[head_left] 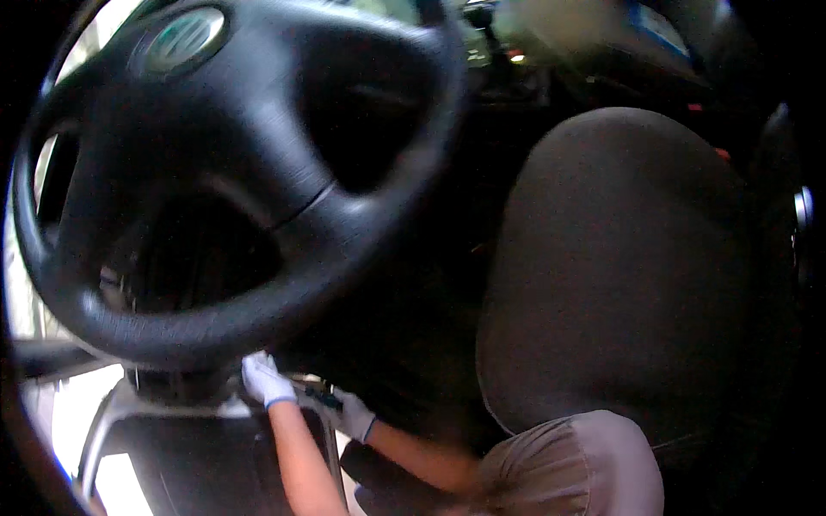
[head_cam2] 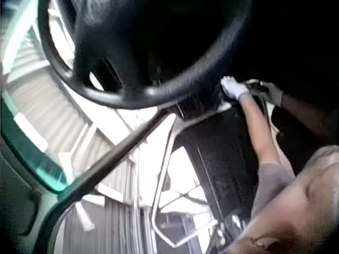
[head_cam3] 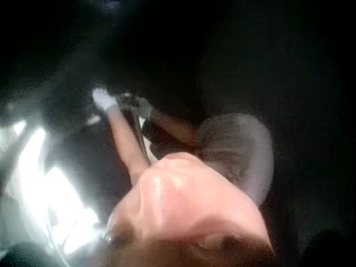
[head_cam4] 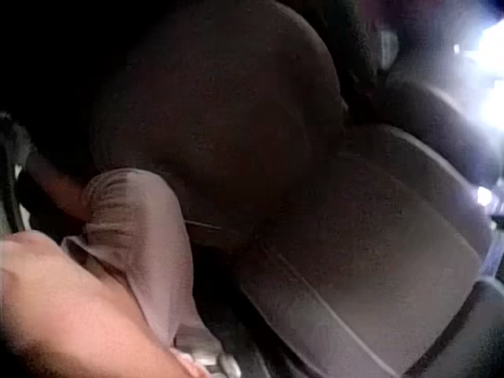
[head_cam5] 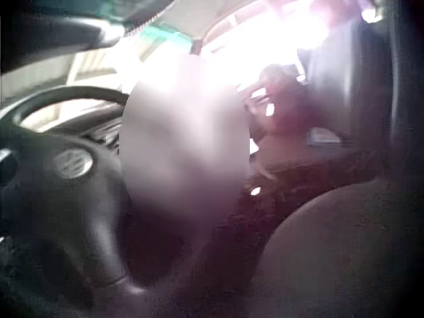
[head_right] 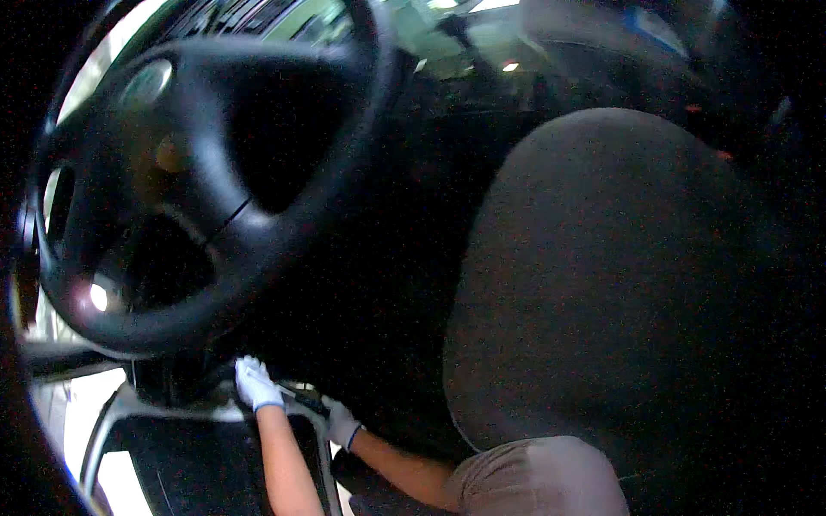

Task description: The person disassembles the car dashboard by unscrewing fasteners around the steering column with a screwdriver, removing plastic trim panels by hand, and unscrewing the lower steering column cover.

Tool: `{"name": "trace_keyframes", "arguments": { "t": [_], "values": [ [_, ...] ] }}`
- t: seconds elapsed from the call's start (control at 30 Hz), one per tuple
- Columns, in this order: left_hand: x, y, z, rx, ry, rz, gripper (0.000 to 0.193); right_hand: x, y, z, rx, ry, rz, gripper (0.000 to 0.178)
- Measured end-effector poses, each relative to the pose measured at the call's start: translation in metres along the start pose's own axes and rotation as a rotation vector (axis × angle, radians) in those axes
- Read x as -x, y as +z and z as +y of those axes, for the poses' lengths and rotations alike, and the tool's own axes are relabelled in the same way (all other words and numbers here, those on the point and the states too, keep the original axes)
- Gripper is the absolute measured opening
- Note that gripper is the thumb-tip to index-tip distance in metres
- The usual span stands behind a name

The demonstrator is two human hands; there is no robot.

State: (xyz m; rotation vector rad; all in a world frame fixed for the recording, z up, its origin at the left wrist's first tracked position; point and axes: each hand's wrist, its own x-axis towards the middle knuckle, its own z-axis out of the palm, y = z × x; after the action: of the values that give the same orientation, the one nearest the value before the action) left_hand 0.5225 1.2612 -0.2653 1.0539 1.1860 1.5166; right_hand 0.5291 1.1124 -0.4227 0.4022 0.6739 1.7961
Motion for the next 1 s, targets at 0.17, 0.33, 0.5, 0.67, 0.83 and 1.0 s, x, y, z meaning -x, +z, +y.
{"name": "trace_keyframes", "arguments": {
  "t": [0.17, 0.33, 0.5, 0.67, 0.83, 1.0],
  "values": [
    [0.033, -0.010, 0.009, -0.110, 0.024, 0.151, 0.046, 0.002, -0.019, 0.019, 0.129, -0.166, 0.048, 0.030],
    [0.013, -0.011, 0.003, -0.028, -0.055, 0.077, 0.043, -0.017, -0.038, 0.021, 0.413, -0.265, -0.086, 0.040],
    [0.008, -0.030, 0.006, -0.044, -0.049, 0.051, 0.049, -0.011, -0.027, 0.030, 0.082, -0.110, 0.025, 0.031],
    [0.027, -0.012, 0.006, -0.124, -0.001, 0.111, 0.051, -0.006, -0.019, 0.023, -0.086, -0.035, 0.095, 0.034],
    [0.038, -0.008, 0.015, -0.166, 0.054, 0.170, 0.053, 0.013, -0.034, 0.016, 0.091, 0.273, -0.170, 0.036],
    [0.038, -0.009, 0.014, -0.197, 0.058, 0.157, 0.049, 0.005, -0.007, 0.032, 0.090, -0.049, 0.179, 0.037]
  ]
}}
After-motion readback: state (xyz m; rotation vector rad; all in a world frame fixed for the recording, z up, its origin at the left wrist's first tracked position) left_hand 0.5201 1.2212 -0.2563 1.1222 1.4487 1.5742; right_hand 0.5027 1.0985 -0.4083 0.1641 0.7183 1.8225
